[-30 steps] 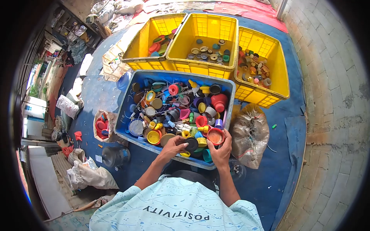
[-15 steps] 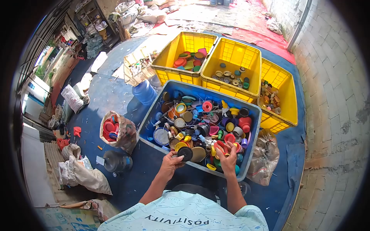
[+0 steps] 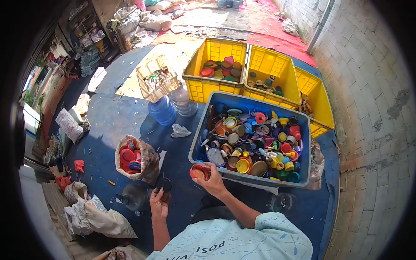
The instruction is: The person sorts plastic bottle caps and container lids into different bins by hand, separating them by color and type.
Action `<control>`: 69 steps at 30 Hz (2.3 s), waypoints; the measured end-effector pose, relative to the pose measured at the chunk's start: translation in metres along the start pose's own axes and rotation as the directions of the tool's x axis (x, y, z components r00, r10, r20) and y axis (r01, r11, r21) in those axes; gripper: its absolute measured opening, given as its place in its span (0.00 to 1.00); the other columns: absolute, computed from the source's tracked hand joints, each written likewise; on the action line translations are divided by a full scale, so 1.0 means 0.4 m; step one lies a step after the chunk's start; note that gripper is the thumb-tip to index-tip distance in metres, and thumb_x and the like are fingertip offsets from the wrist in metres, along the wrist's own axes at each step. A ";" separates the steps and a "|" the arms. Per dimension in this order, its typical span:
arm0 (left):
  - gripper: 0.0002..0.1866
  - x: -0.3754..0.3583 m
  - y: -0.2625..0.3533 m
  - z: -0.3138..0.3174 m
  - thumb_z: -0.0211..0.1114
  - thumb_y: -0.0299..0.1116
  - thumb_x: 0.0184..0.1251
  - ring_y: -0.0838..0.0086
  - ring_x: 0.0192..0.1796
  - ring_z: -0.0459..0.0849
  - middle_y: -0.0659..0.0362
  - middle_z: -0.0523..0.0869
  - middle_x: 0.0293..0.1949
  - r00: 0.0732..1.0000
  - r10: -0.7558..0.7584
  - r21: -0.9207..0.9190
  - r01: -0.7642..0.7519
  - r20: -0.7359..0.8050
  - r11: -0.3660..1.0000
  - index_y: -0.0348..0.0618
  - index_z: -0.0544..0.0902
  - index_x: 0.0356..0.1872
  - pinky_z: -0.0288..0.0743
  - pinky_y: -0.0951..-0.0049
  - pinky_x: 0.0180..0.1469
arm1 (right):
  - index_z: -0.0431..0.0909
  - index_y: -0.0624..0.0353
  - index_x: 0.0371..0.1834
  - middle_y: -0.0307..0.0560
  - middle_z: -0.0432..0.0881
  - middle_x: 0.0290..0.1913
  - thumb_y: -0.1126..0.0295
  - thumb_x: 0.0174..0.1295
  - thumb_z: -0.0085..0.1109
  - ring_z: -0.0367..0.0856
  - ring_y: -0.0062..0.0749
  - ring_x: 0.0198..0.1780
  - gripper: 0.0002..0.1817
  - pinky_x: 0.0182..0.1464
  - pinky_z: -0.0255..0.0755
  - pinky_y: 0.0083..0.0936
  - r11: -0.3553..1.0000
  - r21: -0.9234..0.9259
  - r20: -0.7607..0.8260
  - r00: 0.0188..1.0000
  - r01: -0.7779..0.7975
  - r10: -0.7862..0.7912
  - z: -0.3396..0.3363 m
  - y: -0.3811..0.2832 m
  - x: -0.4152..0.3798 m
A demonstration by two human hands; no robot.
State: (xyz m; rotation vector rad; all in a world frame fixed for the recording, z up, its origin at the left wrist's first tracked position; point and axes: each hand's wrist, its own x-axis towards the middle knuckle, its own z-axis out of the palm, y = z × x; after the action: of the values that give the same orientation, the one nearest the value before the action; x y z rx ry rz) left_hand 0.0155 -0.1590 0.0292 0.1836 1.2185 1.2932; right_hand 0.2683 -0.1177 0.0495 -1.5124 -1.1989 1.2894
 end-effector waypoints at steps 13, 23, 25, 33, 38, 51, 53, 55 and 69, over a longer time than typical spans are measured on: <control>0.15 0.394 0.152 0.117 0.66 0.26 0.64 0.67 0.43 0.87 0.56 0.84 0.43 0.983 -0.114 -0.039 0.120 0.142 0.992 0.45 0.73 0.49 0.82 0.65 0.44 | 0.62 0.66 0.63 0.60 0.76 0.55 0.57 0.50 0.74 0.77 0.43 0.57 0.42 0.58 0.72 0.33 0.993 -0.028 -0.119 0.986 0.117 -0.119 0.208 -0.058 0.408; 0.16 0.829 0.321 0.470 0.67 0.28 0.65 0.71 0.41 0.85 0.56 0.83 0.43 0.898 -0.298 0.358 0.175 0.324 0.917 0.43 0.72 0.50 0.82 0.66 0.46 | 0.60 0.66 0.64 0.56 0.74 0.56 0.66 0.50 0.75 0.77 0.38 0.56 0.41 0.56 0.74 0.29 0.986 -0.033 -0.523 0.838 0.164 -0.157 0.144 -0.061 0.750; 0.16 0.897 0.329 0.541 0.67 0.28 0.65 0.69 0.43 0.85 0.55 0.83 0.44 0.869 -0.326 0.388 0.173 0.372 0.905 0.42 0.72 0.49 0.82 0.65 0.48 | 0.62 0.67 0.63 0.59 0.74 0.56 0.66 0.49 0.74 0.76 0.44 0.58 0.40 0.59 0.71 0.33 0.994 -0.023 -0.603 0.792 0.109 -0.101 0.113 -0.073 0.773; 0.16 1.124 0.267 0.850 0.67 0.27 0.65 0.72 0.41 0.86 0.56 0.82 0.43 0.728 -0.538 0.468 0.331 0.426 0.819 0.43 0.71 0.49 0.82 0.67 0.46 | 0.63 0.66 0.62 0.60 0.72 0.58 0.64 0.49 0.74 0.75 0.51 0.58 0.40 0.59 0.70 0.39 0.965 -0.163 -0.812 0.583 -0.205 -0.013 0.028 -0.130 0.918; 0.16 1.318 0.291 1.041 0.68 0.27 0.64 0.72 0.42 0.85 0.57 0.81 0.43 0.611 -0.641 0.597 0.318 0.465 0.736 0.42 0.71 0.49 0.82 0.68 0.46 | 0.63 0.66 0.62 0.60 0.72 0.57 0.63 0.49 0.73 0.74 0.51 0.59 0.40 0.60 0.70 0.39 0.985 0.015 -0.864 0.493 -0.172 0.099 0.030 -0.132 1.152; 0.25 1.645 0.271 1.324 0.69 0.32 0.63 0.66 0.56 0.79 0.52 0.78 0.52 0.568 -0.603 0.640 0.165 0.560 0.750 0.37 0.69 0.57 0.74 0.69 0.57 | 0.50 0.71 0.70 0.72 0.65 0.63 0.61 0.52 0.72 0.67 0.60 0.65 0.49 0.66 0.64 0.42 0.881 -0.276 -0.886 0.457 -0.384 -0.078 -0.132 -0.321 1.525; 0.24 1.644 0.288 1.311 0.66 0.34 0.66 0.68 0.54 0.80 0.55 0.79 0.51 0.554 -0.635 0.674 0.169 0.539 0.719 0.36 0.69 0.59 0.75 0.71 0.55 | 0.51 0.70 0.70 0.71 0.64 0.65 0.62 0.53 0.71 0.65 0.60 0.67 0.47 0.67 0.62 0.43 0.877 -0.246 -0.868 0.497 -0.413 -0.010 -0.111 -0.293 1.519; 0.22 1.626 0.304 1.286 0.64 0.34 0.67 0.69 0.53 0.80 0.55 0.80 0.51 0.547 -0.668 0.698 0.197 0.505 0.689 0.36 0.71 0.57 0.75 0.72 0.54 | 0.52 0.69 0.70 0.70 0.63 0.65 0.65 0.54 0.69 0.63 0.60 0.68 0.44 0.68 0.61 0.44 0.861 -0.228 -0.848 0.527 -0.456 0.054 -0.068 -0.281 1.492; 0.07 1.391 0.229 1.179 0.63 0.35 0.70 0.78 0.37 0.80 0.61 0.83 0.35 0.348 -0.738 0.752 0.123 0.579 0.648 0.43 0.79 0.40 0.75 0.75 0.43 | 0.68 0.65 0.62 0.61 0.76 0.56 0.66 0.59 0.64 0.75 0.57 0.58 0.29 0.61 0.69 0.41 0.874 -0.098 -0.814 0.543 -0.477 0.205 0.216 -0.220 1.135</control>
State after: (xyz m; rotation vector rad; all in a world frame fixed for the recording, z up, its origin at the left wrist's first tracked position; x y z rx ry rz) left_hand 0.2036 0.5494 -0.0279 0.8026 0.6063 0.0978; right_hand 0.1838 0.3440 0.0152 -2.3072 -0.5095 0.4781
